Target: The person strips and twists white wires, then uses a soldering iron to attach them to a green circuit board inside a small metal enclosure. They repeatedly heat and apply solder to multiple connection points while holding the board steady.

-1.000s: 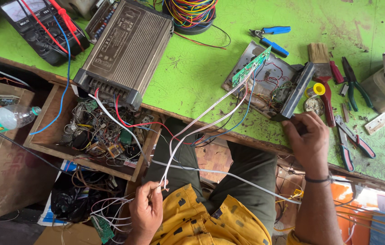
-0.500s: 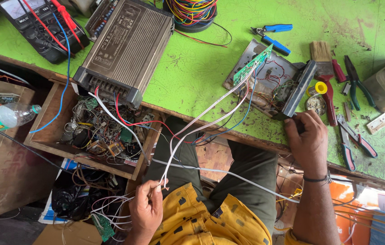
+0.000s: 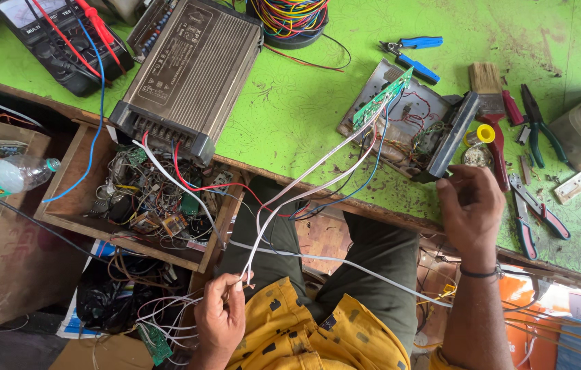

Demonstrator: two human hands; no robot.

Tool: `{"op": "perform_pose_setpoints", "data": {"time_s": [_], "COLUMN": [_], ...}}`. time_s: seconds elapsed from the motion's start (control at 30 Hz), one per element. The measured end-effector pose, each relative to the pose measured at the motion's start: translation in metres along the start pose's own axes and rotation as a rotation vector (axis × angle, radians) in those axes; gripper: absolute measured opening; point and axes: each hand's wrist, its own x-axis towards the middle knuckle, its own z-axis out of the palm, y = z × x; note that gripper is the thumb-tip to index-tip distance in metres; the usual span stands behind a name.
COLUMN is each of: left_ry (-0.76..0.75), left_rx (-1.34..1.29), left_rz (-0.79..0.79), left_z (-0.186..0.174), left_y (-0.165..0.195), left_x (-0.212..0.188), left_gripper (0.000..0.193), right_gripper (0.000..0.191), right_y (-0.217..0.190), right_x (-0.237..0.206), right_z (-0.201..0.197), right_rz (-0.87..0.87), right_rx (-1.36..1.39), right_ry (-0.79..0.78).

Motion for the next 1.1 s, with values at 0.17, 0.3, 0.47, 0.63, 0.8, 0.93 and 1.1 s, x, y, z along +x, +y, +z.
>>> {"op": "perform_pose_setpoints", "data": {"time_s": [0.17, 0.3, 0.47, 0.63, 0.8, 0.93, 1.1], "left_ry": [-0.003, 0.0, -0.001, -0.011, -0.008, -0.001, 0.007], "left_rx": [-0.011, -0.016, -0.009, 0.014, 0.027, 0.019, 0.022], "left_rz": [-0.029, -0.033, -0.036, 0.007, -0.032, 0.002, 0.0], "left_z": [0.0014, 0.0018, 0.0009, -0.001, -0.003, -0.0029, -0.0014], "left_y": [-0.0035, -0.0047, -0.0039, -0.0011, 0.0001, -0.002, -0.0077], "left_x": [0.0036, 0.0036, 0.0035, 0.0045, 0.0046, 0.0043, 0.0069], "left_gripper": [0.016, 0.016, 0.015, 0.015, 0.015, 0.015, 0.015], "right_gripper": [0.013, 0.009, 0.009, 0.011, 0.012, 0.012, 0.012], "right_y": [0.0066, 0.0097, 0.0104, 0.0091, 0.0085, 0.0092, 0.0108], "right_x": [0.0034, 0.0043, 0.0029, 0.001, -0.0015, -0.0009, 0.0016], "right_z": [0.0021, 0.0023, 0.0022, 0.0018, 0.0019, 0.003, 0.0054], "right_rz": [-0.051, -0.069, -0.067, -0.056, -0.051, -0.032, -0.033], "right_rx": [-0.087, -0.139, -0.115, -0.106, -0.084, -0.096, -0.117], "right_ry": [-0.009, -0.02, -0.005, 0.005, 0.002, 0.005, 0.0]}}
